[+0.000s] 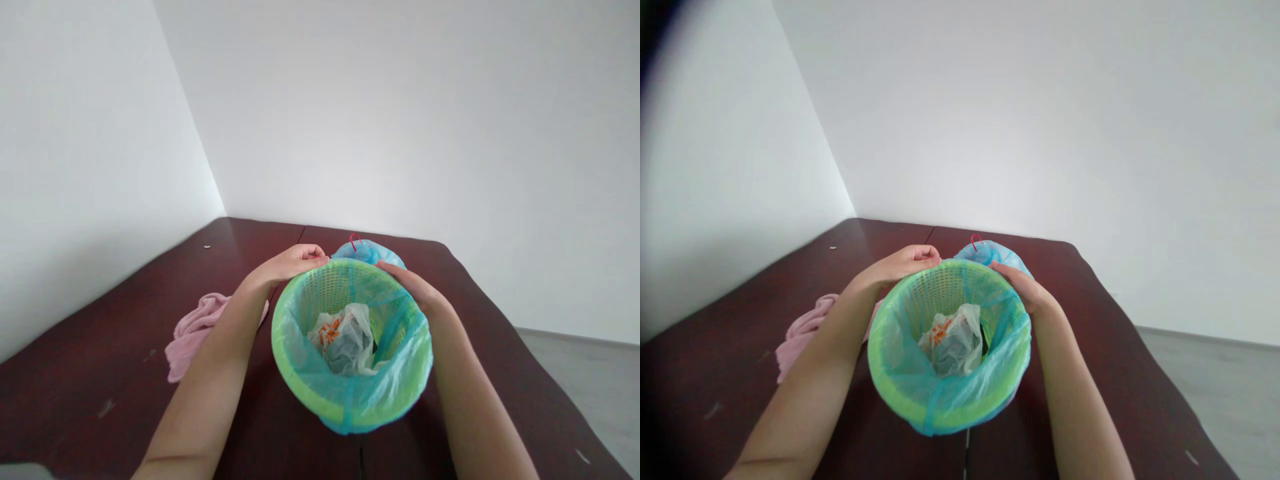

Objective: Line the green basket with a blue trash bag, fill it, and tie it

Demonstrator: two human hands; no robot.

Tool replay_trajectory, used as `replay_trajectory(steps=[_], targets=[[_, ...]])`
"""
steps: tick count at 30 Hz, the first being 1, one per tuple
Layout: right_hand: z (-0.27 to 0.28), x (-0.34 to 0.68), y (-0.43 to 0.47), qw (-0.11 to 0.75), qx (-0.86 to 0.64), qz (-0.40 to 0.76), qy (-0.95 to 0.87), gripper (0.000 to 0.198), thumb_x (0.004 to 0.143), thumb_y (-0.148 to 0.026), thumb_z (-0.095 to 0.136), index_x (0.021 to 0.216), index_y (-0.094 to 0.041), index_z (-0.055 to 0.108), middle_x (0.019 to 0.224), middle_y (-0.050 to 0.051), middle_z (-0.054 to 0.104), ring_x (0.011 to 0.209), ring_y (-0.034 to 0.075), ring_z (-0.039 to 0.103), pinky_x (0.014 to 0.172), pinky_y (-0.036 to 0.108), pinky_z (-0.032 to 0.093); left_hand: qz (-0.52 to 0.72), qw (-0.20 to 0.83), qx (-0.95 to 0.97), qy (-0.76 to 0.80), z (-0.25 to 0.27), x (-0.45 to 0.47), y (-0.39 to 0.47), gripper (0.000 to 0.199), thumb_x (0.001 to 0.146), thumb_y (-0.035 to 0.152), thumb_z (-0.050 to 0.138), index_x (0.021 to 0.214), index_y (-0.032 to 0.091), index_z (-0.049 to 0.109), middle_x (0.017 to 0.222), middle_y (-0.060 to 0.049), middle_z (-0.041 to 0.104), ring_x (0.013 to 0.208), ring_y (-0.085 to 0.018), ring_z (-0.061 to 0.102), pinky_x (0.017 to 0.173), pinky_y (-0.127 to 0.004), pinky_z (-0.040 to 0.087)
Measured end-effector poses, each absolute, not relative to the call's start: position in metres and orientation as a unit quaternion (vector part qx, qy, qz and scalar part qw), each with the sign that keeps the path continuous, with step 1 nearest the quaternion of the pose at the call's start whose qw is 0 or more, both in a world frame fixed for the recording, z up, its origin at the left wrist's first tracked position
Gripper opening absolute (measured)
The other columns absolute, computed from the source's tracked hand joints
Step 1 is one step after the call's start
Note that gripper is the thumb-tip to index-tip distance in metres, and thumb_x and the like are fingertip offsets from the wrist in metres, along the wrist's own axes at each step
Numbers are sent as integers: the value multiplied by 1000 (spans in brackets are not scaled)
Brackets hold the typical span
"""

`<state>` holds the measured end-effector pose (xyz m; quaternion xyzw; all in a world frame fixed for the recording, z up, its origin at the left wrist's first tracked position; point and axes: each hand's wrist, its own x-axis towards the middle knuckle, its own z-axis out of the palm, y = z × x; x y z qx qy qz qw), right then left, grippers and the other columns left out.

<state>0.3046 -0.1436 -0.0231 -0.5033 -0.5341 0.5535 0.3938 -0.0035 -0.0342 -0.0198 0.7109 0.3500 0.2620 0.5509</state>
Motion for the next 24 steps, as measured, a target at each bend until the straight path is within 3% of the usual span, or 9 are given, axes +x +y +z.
replay_trajectory(steps=[3, 5, 9, 14, 17, 20, 24], targets=[[-23, 306, -146, 419, -488, 579, -501, 43, 106, -63, 78, 103, -20, 85, 98, 8, 88, 99, 29, 87, 90, 39, 69, 277, 524, 732, 336, -17, -3, -32, 55, 98, 72, 89, 105, 20, 72, 98, -3, 75, 90, -20, 66, 79, -30, 53], [-26, 310, -144, 440, -483, 576, -491, 39, 98, -60, 91, 99, -23, 81, 91, 5, 84, 85, 24, 82, 80, 35, 68, 289, 478, 758, 337, -13, -4, -29, 51, 99, 69, 87, 103, 20, 72, 95, -3, 74, 88, -19, 65, 78, -30, 51], [-31, 319, -137, 432, -482, 584, -490, 54, 87, -65, 104, 99, -24, 71, 82, -2, 72, 70, 16, 66, 67, 29, 56, 318, 429, 767, 357, -6, -2, -27, 47, 102, 65, 86, 100, 20, 72, 84, 0, 69, 77, -16, 59, 71, -29, 44], [-31, 317, -135, 393, -472, 587, -527, 57, 91, -67, 101, 122, -23, 81, 107, 5, 83, 92, 21, 78, 85, 34, 64, 336, 483, 737, 332, 3, 2, -36, 49, 107, 65, 85, 103, 18, 72, 91, -5, 80, 75, -14, 63, 71, -28, 47], [-31, 313, -136, 368, -476, 613, -512, 55, 89, -64, 102, 118, -21, 85, 109, 8, 87, 92, 22, 82, 88, 36, 68, 334, 515, 729, 303, 9, 4, -43, 53, 106, 67, 88, 106, 16, 71, 97, -9, 86, 78, -15, 70, 75, -29, 54], [-33, 309, -136, 368, -482, 617, -502, 43, 97, -59, 93, 117, -22, 87, 110, 6, 90, 98, 25, 87, 92, 38, 70, 326, 529, 737, 267, 11, 8, -49, 56, 106, 69, 89, 106, 17, 69, 96, -10, 88, 77, -16, 75, 74, -28, 56], [-38, 304, -134, 383, -483, 633, -469, 46, 97, -61, 94, 125, -25, 90, 128, 10, 92, 110, 30, 88, 103, 43, 71, 320, 541, 748, 213, 6, 14, -53, 59, 105, 74, 89, 106, 20, 65, 93, -8, 88, 69, -16, 79, 67, -28, 59]])
